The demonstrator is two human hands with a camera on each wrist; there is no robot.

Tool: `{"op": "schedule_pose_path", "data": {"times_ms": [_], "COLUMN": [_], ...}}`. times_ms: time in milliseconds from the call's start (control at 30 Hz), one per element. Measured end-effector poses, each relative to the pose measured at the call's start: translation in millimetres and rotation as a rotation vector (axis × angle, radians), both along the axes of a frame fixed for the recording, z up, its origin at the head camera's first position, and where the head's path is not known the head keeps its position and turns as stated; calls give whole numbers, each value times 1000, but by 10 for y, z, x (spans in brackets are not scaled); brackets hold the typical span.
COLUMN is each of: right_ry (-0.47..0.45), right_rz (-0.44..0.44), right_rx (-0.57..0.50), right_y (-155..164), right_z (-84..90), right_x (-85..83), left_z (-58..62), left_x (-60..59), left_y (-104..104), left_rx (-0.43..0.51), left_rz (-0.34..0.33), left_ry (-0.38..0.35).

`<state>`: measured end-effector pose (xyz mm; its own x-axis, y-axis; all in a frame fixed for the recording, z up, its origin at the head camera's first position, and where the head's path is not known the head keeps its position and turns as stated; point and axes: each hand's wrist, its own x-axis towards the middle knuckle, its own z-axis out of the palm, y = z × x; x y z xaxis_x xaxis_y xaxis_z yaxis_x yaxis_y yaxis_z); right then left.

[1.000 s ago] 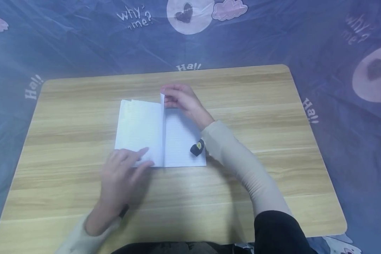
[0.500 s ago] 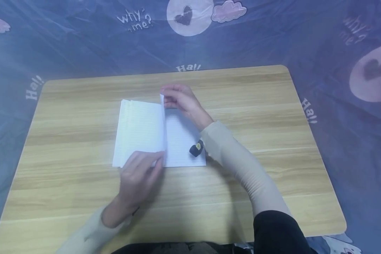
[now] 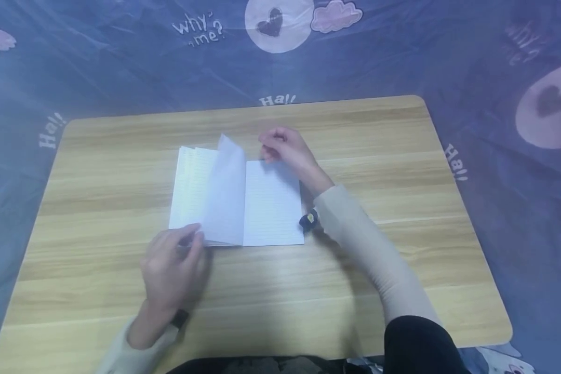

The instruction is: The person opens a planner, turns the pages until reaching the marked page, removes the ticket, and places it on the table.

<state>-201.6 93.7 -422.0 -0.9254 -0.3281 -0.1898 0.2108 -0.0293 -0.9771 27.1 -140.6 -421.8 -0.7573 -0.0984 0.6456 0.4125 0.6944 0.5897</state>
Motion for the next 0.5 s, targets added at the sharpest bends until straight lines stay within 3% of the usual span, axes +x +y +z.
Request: {"op": "schedule_pose_path", "data": {"times_ms": [133,200,300,500], "right_ry": [346,480,534,537], "right_rz": [134,157,163,188], "right_rx": [589,806,948,978], "right_y": [250,361,489,603], "right_z": [-150,-213,-282,-337], "right_x": [6,6,6,-12], "left_z": [-42,-57,-78,-140], "left_x": [28,25,3,-56], "left_y": [-100,-146,-206,-289], "left_rx": [0,-8,-48,-135], "left_rz": [82,119,161,177], "left_ry": [-107,-146,-220,-412]}}
